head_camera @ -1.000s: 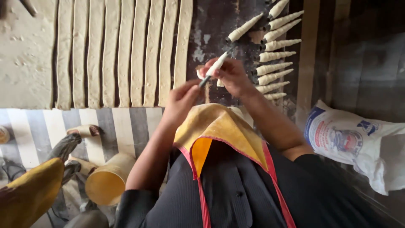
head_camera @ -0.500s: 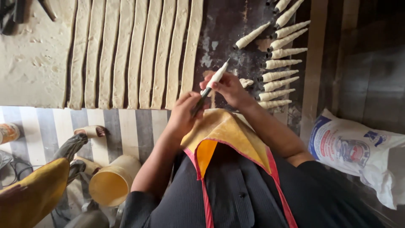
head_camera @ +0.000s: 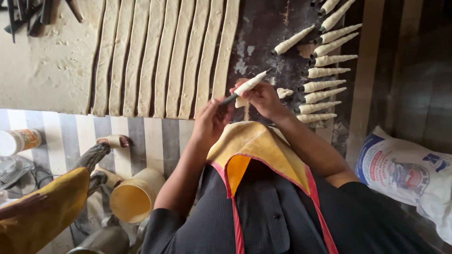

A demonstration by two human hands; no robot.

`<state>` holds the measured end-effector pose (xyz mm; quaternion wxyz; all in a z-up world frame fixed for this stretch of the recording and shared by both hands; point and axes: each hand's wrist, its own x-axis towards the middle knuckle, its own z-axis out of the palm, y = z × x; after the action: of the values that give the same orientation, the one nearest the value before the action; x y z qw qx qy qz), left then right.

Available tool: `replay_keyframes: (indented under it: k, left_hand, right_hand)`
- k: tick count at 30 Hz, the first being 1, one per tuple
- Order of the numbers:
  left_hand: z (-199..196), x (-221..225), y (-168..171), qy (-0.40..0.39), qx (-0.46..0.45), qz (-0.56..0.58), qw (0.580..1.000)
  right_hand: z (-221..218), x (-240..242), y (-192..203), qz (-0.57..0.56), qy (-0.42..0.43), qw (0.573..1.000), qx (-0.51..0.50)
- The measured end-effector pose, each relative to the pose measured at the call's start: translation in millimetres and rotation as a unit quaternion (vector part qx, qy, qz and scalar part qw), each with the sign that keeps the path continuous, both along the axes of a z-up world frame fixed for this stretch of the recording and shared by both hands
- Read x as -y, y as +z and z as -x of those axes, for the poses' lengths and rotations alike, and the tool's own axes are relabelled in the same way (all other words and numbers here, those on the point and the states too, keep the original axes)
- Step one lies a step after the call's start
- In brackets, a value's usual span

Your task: The recorder is wrapping thin strips of dough around cone-shaped molds on a flour-dusted work surface.

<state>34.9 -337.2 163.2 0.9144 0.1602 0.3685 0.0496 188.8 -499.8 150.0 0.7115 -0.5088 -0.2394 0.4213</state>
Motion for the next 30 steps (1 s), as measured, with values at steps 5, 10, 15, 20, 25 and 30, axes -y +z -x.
replay_keyframes:
  k: [5, 10, 15, 20, 25, 30]
  left_hand:
    - [8, 13, -26, -0.024, 0.126, -0.195, 0.973]
    - [5, 11, -30, -0.038, 0.127, -0.123, 0.983]
    - [-1, 10, -10, 0.0, 0.149, -0.201, 0.968]
    - [14, 18, -54, -0.012, 0.16, -0.065, 0.985]
    - [3, 17, -9, -0.021, 0.084, -0.102, 0.991]
    - [7, 25, -35, 0.014, 0.149, -0.219, 0.964]
  right_hand:
    - [2, 4, -2, 0.031, -0.019, 0.999, 0.033]
    - [2, 4, 7, 0.047, -0.019, 0.996, 0.067]
    - [3, 0, 2, 0.057, -0.006, 0.993, 0.107]
    - [8, -1, 1, 0.007, -0.009, 0.997, 0.082]
    - [16, -1, -1, 0.029, 0.002, 0.997, 0.07]
    - [14, -1, -7, 0.037, 0.008, 0.995, 0.091]
